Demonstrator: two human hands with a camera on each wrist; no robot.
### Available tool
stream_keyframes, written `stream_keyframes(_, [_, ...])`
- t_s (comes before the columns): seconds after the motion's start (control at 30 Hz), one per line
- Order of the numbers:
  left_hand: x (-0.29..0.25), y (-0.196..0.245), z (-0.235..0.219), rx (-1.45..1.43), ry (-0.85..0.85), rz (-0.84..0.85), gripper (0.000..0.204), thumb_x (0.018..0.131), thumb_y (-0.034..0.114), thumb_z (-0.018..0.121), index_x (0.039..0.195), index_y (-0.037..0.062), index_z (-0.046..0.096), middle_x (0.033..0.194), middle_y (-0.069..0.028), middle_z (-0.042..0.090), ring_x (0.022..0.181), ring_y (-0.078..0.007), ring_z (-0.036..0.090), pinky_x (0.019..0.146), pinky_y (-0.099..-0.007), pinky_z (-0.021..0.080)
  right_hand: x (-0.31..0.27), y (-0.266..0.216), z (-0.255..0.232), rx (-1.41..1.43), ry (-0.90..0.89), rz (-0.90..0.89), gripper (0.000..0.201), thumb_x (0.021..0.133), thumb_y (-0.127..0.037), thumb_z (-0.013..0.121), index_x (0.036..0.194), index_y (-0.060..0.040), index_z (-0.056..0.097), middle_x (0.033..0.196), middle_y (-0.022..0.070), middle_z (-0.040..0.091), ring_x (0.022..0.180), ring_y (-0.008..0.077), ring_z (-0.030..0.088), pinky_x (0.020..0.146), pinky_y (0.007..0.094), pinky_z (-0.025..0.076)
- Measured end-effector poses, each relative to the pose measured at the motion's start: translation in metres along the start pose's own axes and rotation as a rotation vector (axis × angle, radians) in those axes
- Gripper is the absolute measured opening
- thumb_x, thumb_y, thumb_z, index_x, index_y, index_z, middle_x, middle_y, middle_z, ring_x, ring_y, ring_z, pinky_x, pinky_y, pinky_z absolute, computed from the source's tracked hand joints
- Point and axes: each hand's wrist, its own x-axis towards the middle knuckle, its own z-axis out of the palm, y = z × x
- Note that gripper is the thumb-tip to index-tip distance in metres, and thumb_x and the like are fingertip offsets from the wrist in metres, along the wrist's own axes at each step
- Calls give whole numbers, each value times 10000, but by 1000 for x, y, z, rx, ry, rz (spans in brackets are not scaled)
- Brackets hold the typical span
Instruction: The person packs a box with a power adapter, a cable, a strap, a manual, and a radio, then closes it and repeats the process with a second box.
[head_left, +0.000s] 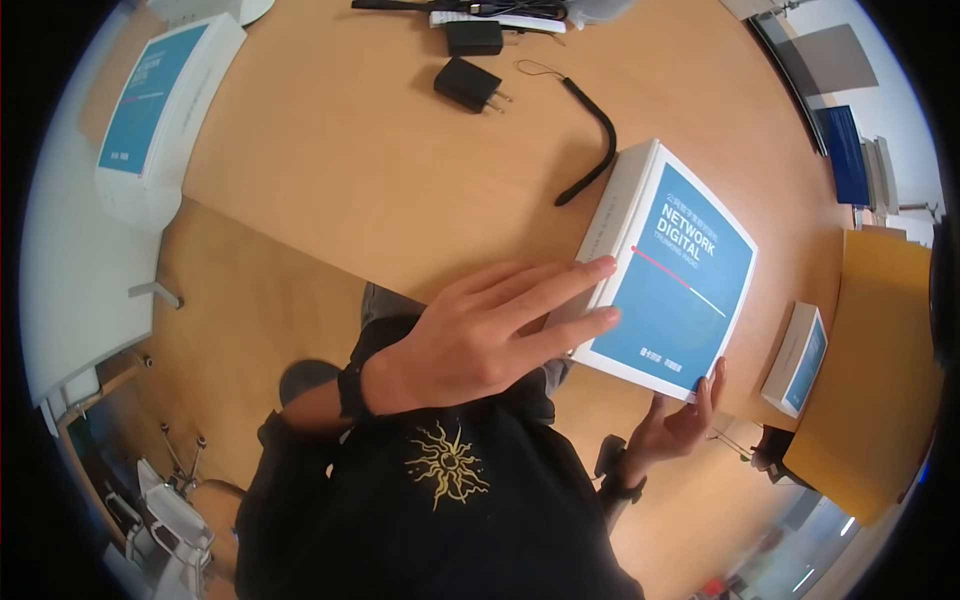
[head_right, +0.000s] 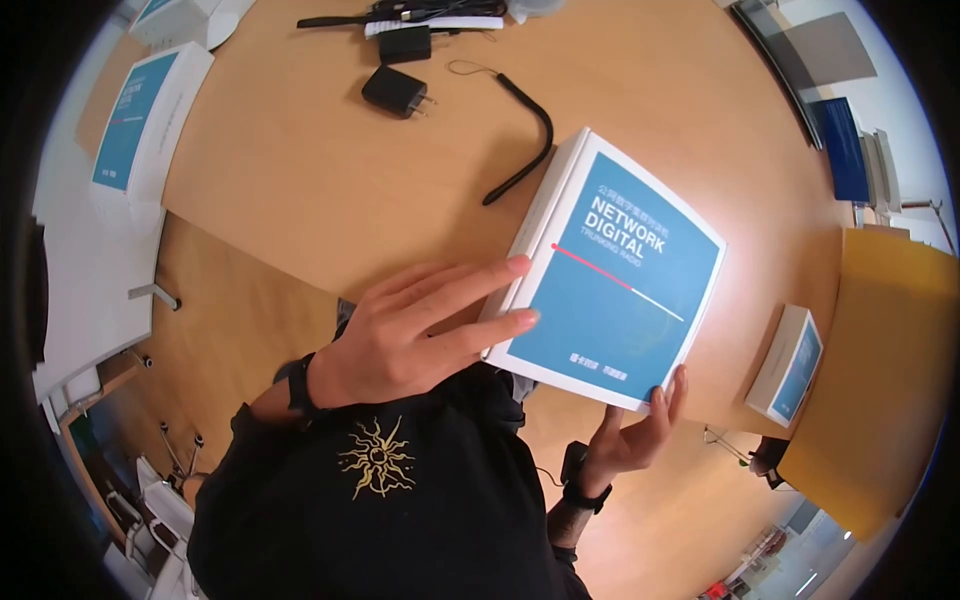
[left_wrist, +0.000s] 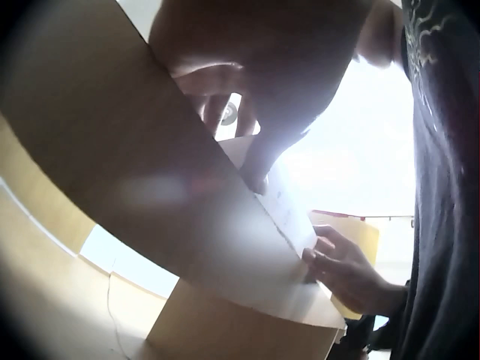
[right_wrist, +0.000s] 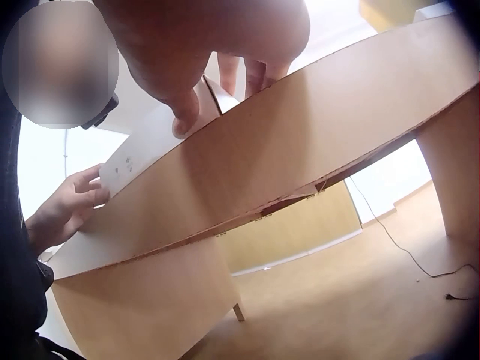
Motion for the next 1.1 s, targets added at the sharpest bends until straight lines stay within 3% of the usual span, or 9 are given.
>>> stream_keyframes(0.2, [12,12,-11,-149,-102,-205,716,711,172,887,1390,237,671,1547,-222,473,1187,-340,674,921,-397,592,9,-23,-5,18,-104,80,587,884,-6,769,1413,-31,516,1590,291,394,1472,457,403,1173,549,391])
stream_keyframes(0.33, [10,6,-4,-126,-145,-120,698,710,120,878,1375,202,683,1527,-241,493,1166,-342,683,903,-392,598,19,-38,1,4,-88,167,691,801,10,833,1413,-96,530,1603,296,378,1468,486,402,1180,569,367])
stream_keyframes(0.53, [1,9,5,0,-102,-2,703,668,44,857,1343,167,705,1460,-299,549,1007,-330,733,821,-359,594,-1,-23,-2,-103,-41,105,640,753,113,812,1330,-79,612,1530,305,475,1409,491,480,1086,534,499])
stream_keyframes(0.77, [1,21,26,0,-94,82,751,615,79,886,1338,185,710,1422,-313,572,1058,-363,725,849,-379,597,1,-49,-28,-247,-48,242,643,744,71,831,1328,-80,609,1530,246,505,1449,471,433,1157,562,415])
stream_keyframes(0.8, [-7,-9,12,-37,-103,128,751,615,79,886,1338,185,710,1422,-313,572,1058,-363,725,849,-379,597,7,-74,-2,-341,-134,236,655,731,33,851,1327,-90,610,1539,214,506,1458,468,419,1176,569,380])
stream_keyframes(0.9, [-2,8,16,-62,-156,161,752,607,87,888,1332,182,713,1407,-322,579,1080,-375,720,855,-388,597,28,-86,-21,-443,-307,223,747,696,-107,887,1382,-131,592,1580,138,478,1482,431,392,1213,574,305])
stream_keyframes(0.97, [2,12,19,-77,-214,176,732,624,99,895,1330,174,714,1401,-321,584,1089,-384,717,856,-392,596,48,-92,-21,-463,-571,100,820,700,-164,865,1459,-165,553,1604,126,445,1498,391,380,1225,568,286])
stream_keyframes(1.0, [1,13,21,-96,-223,212,732,624,99,895,1330,174,714,1401,-321,584,1089,-384,717,856,-392,596,53,-94,-19,-484,-634,96,808,764,-175,799,1518,-204,509,1625,125,417,1512,363,366,1237,567,259])
stream_keyframes(1.1, [-9,-5,31,-66,-196,264,649,723,138,830,1359,178,703,1411,-323,571,1101,-373,701,884,-395,584,47,-92,2,-570,-590,67,767,820,-154,745,1539,-225,488,1645,122,388,1510,370,367,1239,572,249])
